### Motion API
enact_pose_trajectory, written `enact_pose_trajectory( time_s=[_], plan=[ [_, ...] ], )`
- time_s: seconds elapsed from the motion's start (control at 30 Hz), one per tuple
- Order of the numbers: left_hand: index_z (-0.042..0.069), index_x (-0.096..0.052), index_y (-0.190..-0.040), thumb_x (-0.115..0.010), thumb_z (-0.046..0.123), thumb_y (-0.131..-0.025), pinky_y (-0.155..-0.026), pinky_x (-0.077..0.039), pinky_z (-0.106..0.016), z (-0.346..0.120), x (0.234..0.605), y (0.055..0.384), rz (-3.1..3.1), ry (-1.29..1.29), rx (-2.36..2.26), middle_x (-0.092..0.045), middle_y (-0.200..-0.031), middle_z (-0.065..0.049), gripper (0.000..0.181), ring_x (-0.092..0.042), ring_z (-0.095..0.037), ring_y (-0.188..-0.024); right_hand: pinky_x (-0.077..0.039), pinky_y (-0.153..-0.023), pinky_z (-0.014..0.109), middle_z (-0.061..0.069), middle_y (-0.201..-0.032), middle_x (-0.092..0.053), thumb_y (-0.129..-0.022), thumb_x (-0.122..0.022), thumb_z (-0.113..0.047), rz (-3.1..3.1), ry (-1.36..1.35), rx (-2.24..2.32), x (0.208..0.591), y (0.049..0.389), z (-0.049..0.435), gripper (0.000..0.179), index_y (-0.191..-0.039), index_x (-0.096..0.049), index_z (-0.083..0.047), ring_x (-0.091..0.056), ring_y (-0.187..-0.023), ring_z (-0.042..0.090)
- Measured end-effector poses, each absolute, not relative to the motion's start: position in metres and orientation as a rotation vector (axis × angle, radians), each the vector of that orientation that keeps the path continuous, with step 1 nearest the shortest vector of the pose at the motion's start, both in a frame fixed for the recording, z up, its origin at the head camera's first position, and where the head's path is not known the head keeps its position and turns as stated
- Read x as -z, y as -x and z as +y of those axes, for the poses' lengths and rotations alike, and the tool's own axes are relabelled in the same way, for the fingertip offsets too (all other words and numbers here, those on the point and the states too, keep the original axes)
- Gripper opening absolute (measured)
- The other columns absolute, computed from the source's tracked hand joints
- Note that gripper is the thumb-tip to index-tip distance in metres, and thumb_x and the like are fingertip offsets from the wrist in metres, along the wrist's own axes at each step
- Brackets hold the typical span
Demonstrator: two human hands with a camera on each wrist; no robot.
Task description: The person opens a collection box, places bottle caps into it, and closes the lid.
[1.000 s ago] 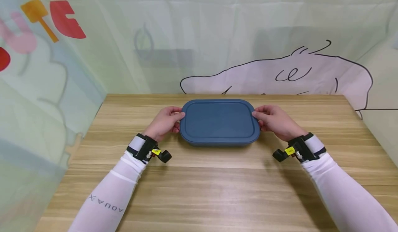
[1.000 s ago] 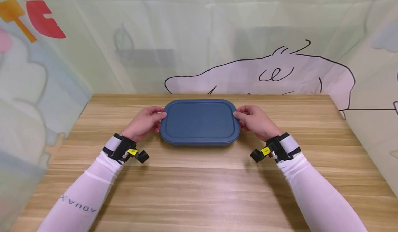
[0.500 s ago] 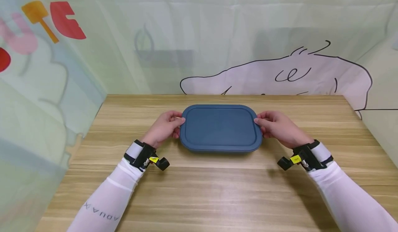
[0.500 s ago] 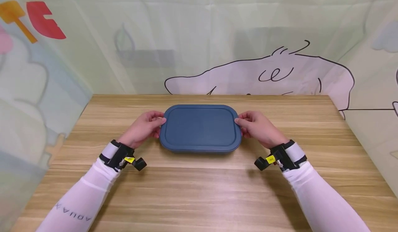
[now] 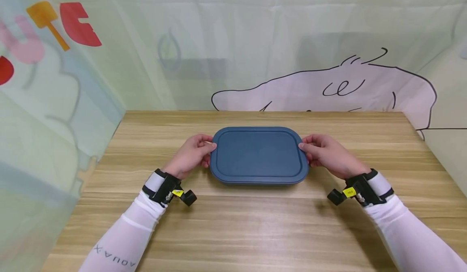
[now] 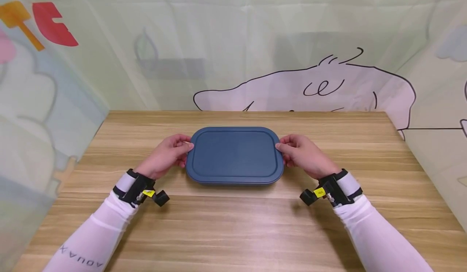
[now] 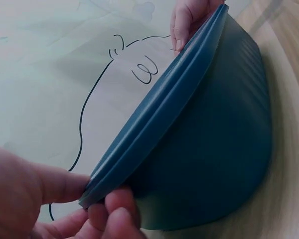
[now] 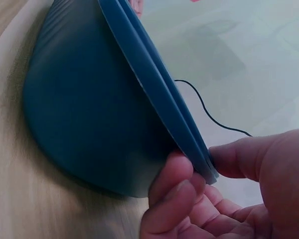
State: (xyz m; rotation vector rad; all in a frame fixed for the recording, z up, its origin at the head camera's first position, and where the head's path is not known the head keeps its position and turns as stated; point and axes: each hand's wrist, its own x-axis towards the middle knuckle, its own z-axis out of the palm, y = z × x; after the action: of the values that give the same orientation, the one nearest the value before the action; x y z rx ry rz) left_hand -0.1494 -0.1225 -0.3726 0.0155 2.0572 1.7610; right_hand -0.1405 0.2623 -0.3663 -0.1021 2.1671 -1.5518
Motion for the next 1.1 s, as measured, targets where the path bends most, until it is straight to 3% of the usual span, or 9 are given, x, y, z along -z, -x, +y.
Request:
enact_pose_trajectory(
  time_s=[0.4, 0.63, 0.9, 1.1],
  plan=[
    [0.004, -0.058, -0.111, -0.054, 0.027, -0.097, -0.049, -0.046, -0.022, -0.120, 0.378, 0.177, 2.164, 0.004, -1.699, -0.054, -0.082, -0.008, 0.028, -0.052, -0.017, -0.060, -0.055, -0.074, 0.036, 0.014, -0.100, -0.053, -0.099, -0.048, -0.038, 2.236, 0.040, 1.492, 0.368, 0.165, 0.256, 0.044, -0.123, -0.049, 0.000, -0.055, -0.086, 0.023],
    [0.002, -0.057, -0.113, -0.053, 0.026, -0.098, -0.049, -0.046, -0.023, -0.120, 0.376, 0.179, 2.168, -0.019, -1.695, -0.053, -0.082, -0.008, 0.029, -0.051, -0.018, -0.061, -0.056, -0.073, 0.034, 0.017, -0.101, -0.055, -0.100, -0.047, -0.036, 2.268, 0.059, 1.472, 0.367, 0.167, 0.254, 0.043, -0.123, -0.050, 0.001, -0.056, -0.086, 0.024],
    [0.002, -0.048, -0.124, -0.059, 0.026, -0.095, -0.051, -0.050, -0.023, -0.127, 0.377, 0.157, 2.031, -0.006, -1.736, -0.057, -0.088, -0.010, 0.039, -0.057, -0.019, -0.063, -0.056, -0.071, 0.038, 0.014, -0.094, -0.058, -0.096, -0.054, -0.040, 2.212, 0.076, 1.468, 0.366, 0.146, 0.263, 0.049, -0.124, -0.048, 0.000, -0.057, -0.081, 0.023],
    [0.005, -0.044, -0.128, -0.064, 0.021, -0.092, -0.055, -0.052, -0.026, -0.135, 0.376, 0.131, 1.945, -0.050, -1.775, -0.063, -0.087, -0.012, 0.045, -0.061, -0.027, -0.069, -0.056, -0.066, 0.034, 0.013, -0.087, -0.060, -0.095, -0.058, -0.034, 2.123, 0.122, 1.549, 0.367, 0.122, 0.268, 0.048, -0.124, -0.044, 0.002, -0.058, -0.077, 0.026]
  ],
)
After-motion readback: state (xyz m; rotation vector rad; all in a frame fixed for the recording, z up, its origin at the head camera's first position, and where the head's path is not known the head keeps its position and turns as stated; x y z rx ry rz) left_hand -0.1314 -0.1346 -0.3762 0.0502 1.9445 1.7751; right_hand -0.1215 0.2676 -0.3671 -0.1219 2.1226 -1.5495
